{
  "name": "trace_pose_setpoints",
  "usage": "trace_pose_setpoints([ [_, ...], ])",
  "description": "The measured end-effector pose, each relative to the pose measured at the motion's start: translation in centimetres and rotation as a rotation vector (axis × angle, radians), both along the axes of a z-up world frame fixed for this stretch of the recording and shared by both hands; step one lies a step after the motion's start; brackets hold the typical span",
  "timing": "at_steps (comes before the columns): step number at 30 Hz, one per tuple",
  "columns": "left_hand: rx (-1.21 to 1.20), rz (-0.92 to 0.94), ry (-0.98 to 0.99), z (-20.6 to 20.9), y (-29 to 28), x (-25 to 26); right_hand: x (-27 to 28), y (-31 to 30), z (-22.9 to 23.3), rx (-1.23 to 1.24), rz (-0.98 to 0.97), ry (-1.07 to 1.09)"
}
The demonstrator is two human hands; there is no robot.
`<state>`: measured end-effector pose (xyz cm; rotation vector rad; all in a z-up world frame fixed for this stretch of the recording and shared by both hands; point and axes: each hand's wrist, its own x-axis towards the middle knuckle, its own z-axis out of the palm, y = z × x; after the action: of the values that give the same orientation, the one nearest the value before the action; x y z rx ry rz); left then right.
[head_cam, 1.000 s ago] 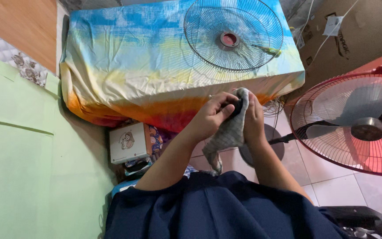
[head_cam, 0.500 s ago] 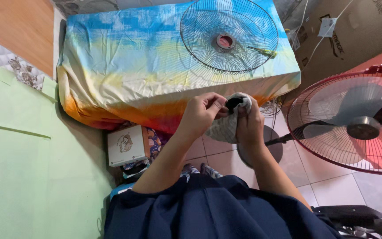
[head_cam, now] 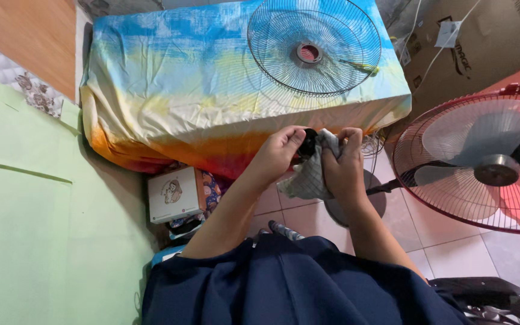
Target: The person wipes the red fan cage with a cloth, then removes the fan blades and wipes each blade individually. After cleaning, the person reattaches the fan blades to the motor hub and places the cloth on the table.
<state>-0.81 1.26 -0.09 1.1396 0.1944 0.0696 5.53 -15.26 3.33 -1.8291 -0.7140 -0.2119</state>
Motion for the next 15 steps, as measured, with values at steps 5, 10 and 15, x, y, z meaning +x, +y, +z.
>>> trace_pose_setpoints([
  [5, 0.093, 0.155, -0.082, -0.2, 0.4, 0.1, -0.5, 0.1, 1.1, -0.182, -0.043, -0.131],
  [10, 0.069, 0.155, -0.005, 0.5, -0.9, -0.8, -1.4, 0.4, 0.6, -0.070, -0.019, -0.172],
  [15, 0.827, 0.596, -0.174, 2.4, -0.6, -2.1, -1.2, 0.1, 0.5, 0.121, 0.135, 0.189],
])
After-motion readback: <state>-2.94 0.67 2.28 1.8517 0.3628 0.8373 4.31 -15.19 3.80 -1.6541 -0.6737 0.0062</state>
